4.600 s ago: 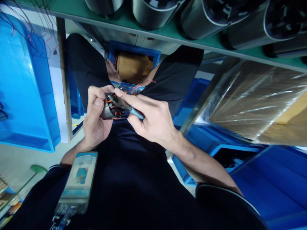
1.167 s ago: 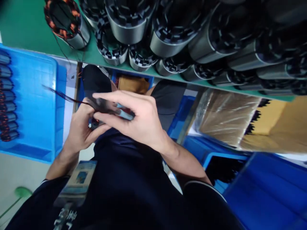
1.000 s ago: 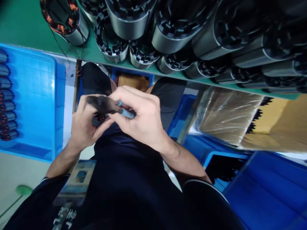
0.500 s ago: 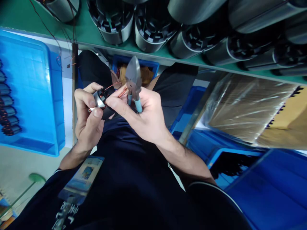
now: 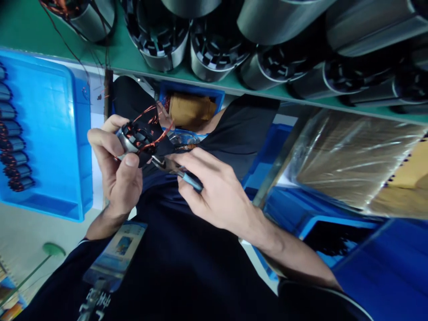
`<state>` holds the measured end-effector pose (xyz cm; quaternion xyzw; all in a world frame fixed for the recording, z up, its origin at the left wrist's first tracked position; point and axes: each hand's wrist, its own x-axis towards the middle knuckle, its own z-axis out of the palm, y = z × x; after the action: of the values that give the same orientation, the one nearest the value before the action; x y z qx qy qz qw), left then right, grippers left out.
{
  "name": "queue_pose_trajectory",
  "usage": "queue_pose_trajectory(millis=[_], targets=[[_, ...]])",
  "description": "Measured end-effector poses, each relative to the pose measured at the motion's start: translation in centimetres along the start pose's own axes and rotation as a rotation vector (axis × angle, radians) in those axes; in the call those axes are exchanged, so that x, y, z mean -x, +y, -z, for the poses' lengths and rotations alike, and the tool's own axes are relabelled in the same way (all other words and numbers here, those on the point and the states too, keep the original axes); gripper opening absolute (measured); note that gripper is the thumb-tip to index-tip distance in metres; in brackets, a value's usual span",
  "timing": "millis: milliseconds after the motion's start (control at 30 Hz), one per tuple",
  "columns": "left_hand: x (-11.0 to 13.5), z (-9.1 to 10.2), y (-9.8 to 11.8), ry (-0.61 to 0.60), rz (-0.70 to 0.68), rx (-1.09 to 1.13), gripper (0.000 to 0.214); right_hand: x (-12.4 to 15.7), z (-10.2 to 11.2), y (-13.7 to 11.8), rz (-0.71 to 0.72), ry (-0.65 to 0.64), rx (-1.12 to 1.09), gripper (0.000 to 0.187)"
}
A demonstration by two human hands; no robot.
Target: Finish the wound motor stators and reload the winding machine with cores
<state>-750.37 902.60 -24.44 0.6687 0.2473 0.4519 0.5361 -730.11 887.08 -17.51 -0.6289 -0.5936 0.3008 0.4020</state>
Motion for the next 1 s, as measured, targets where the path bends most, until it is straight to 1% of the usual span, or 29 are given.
queue_pose_trajectory(millis=[67, 167, 267, 367, 433, 567, 700, 867, 933, 1000], targets=[[-0.1, -0.6, 0.5, 0.009, -0.1, -0.043, 0.039, -0.4, -0.2, 0.0, 0.024, 0.016, 0.02, 0.04], [-0.5, -0.9, 1.5, -0.033, -0.139, -0.124, 0.023, -0.6, -0.1, 0.0, 0.038, 0.032, 0.035, 0.041], [-0.5, -0.8, 2.0, -0.046, -0.169, -0.147, 0.024, -0.6, 0.2, -0.1, 0.034, 0.028, 0.037, 0.04], [-0.4, -1.0, 2.3, -0.056, -0.115, -0.137, 0.023, -0.6, 0.4, -0.3, 0.044, 0.037, 0.041, 0.036], [-0.3, -1.2, 2.4, -0.068, -0.111, -0.127, 0.025, -0.6, 0.4, -0.3, 0.047, 0.042, 0.039, 0.035], [-0.5, -1.4, 2.8, -0.061, -0.205, -0.167, 0.026, -0.6, 0.4, -0.4, 0.036, 0.037, 0.031, 0.041], [-0.7, -1.5, 3.9, -0.071, -0.093, -0.234, 0.022, -0.5, 0.5, -0.5, 0.037, 0.046, 0.04, 0.04], [-0.7, -1.2, 4.4, -0.094, -0.122, -0.279, 0.022, -0.4, 0.5, -0.5, 0.024, 0.042, 0.051, 0.035], [-0.6, -1.1, 4.3, -0.095, -0.095, -0.301, 0.022, -0.4, 0.4, -0.4, 0.013, 0.054, 0.057, 0.027], [-0.5, -0.9, 4.0, -0.093, -0.099, -0.313, 0.021, -0.3, 0.3, 0.0, 0.008, 0.069, 0.063, 0.014]])
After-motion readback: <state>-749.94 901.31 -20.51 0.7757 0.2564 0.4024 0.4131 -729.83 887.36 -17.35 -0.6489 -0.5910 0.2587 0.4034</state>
